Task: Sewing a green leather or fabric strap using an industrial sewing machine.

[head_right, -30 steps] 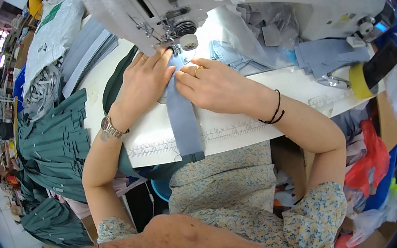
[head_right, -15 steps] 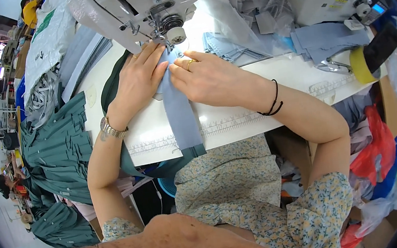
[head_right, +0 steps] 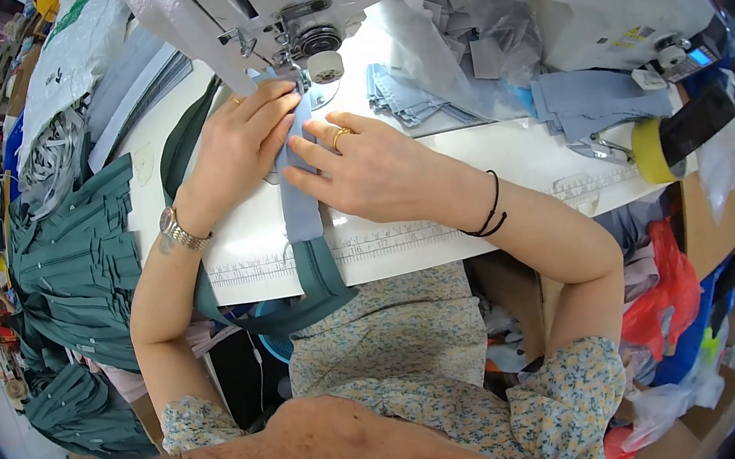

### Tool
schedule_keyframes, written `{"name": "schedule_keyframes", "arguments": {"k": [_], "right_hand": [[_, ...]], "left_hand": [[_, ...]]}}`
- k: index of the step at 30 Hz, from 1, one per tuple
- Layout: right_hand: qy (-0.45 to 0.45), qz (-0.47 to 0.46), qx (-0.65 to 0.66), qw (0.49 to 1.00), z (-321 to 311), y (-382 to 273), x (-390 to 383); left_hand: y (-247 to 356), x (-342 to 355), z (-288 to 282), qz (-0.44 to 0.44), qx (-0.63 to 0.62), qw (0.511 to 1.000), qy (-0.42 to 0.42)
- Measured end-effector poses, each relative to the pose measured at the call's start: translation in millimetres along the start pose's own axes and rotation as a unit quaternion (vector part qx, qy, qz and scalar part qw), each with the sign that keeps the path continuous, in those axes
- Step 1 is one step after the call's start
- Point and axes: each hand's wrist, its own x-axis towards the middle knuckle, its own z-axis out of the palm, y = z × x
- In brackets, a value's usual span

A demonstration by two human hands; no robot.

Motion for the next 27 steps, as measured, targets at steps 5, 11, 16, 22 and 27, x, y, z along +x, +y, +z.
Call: {"name": "schedule_keyframes", "arguments": {"k": [5, 11, 16, 22, 27], "right_hand": [[0.002, 0.002, -0.005, 1.000, -1, 5, -4], [0.021, 0.009, 0.026, 0.999, 4, 9, 3], [0.033, 0.009, 0.014, 0.999, 1, 9, -1], [0.050, 0.034, 0.052, 0.997, 8, 12, 4], [0.036, 0.061, 0.046, 0.996, 3, 9, -1]], "left_hand": [[3, 2, 0, -0.035, -0.022, 0.999, -0.016], [-3, -3, 5, -0.077, -0.008, 0.996, -0.032], [0, 4, 0, -0.031, -0.006, 0.999, -0.029], [-6, 2, 4, -0.024, -0.027, 0.999, 0.019], [-5, 4, 7, -0.018, -0.031, 0.999, 0.012]]}}
